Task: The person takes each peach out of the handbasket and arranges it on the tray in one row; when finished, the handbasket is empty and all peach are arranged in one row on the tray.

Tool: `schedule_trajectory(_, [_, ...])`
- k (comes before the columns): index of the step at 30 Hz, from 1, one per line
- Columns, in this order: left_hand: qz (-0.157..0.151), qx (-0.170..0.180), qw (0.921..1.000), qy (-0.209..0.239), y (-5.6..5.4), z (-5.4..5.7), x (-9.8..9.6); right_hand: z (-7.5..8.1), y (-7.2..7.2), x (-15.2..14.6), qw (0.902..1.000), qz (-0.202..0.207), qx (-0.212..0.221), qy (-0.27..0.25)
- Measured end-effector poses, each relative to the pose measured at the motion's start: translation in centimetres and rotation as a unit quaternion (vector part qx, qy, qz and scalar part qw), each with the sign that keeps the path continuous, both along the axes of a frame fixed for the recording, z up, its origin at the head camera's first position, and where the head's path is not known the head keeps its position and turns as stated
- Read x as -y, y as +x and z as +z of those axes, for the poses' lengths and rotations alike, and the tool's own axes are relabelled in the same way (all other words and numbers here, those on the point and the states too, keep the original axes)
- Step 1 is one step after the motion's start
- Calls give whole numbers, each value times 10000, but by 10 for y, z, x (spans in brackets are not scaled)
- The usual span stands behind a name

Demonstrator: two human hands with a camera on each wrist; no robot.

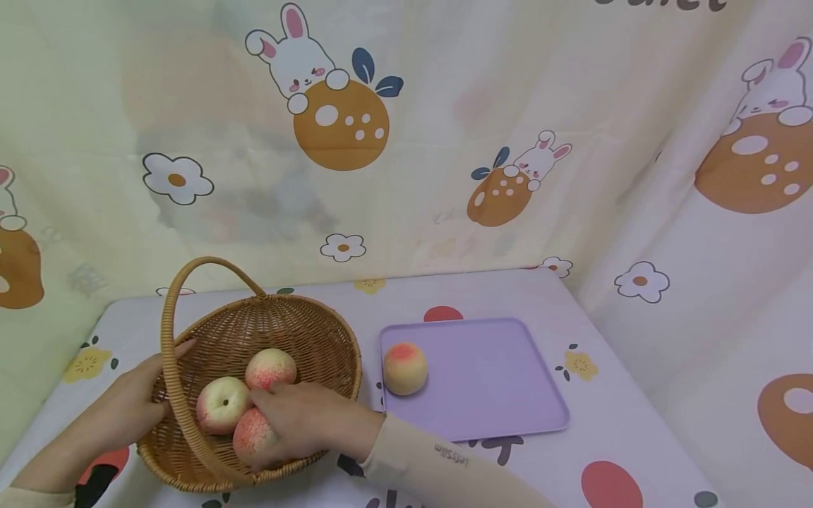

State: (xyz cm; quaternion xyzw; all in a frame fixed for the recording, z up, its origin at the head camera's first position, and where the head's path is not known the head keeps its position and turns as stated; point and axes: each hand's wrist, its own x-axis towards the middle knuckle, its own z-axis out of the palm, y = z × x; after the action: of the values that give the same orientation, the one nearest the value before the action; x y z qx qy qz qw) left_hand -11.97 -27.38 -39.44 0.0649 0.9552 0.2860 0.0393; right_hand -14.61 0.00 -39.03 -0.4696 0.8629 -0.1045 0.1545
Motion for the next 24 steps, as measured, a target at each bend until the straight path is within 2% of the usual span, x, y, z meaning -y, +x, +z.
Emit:
schedule_trajectory(6, [-15,-50,10000,-28,1,1,0,-1,3,4,9990,-53,-444,24])
schedule_trajectory(15, [-5,104,9999,129,0,1,-1,6,-4,-6,9964,-394,-601,-449])
schedule_trajectory(20, [-35,31,10000,51,1,1,-2,14,-14,-20,9916,-661,-336,-1061])
schedule_trajectory(24, [-40,29,10000,65,0,0,-1,20,-23,-36,9785,-891,166,-1855])
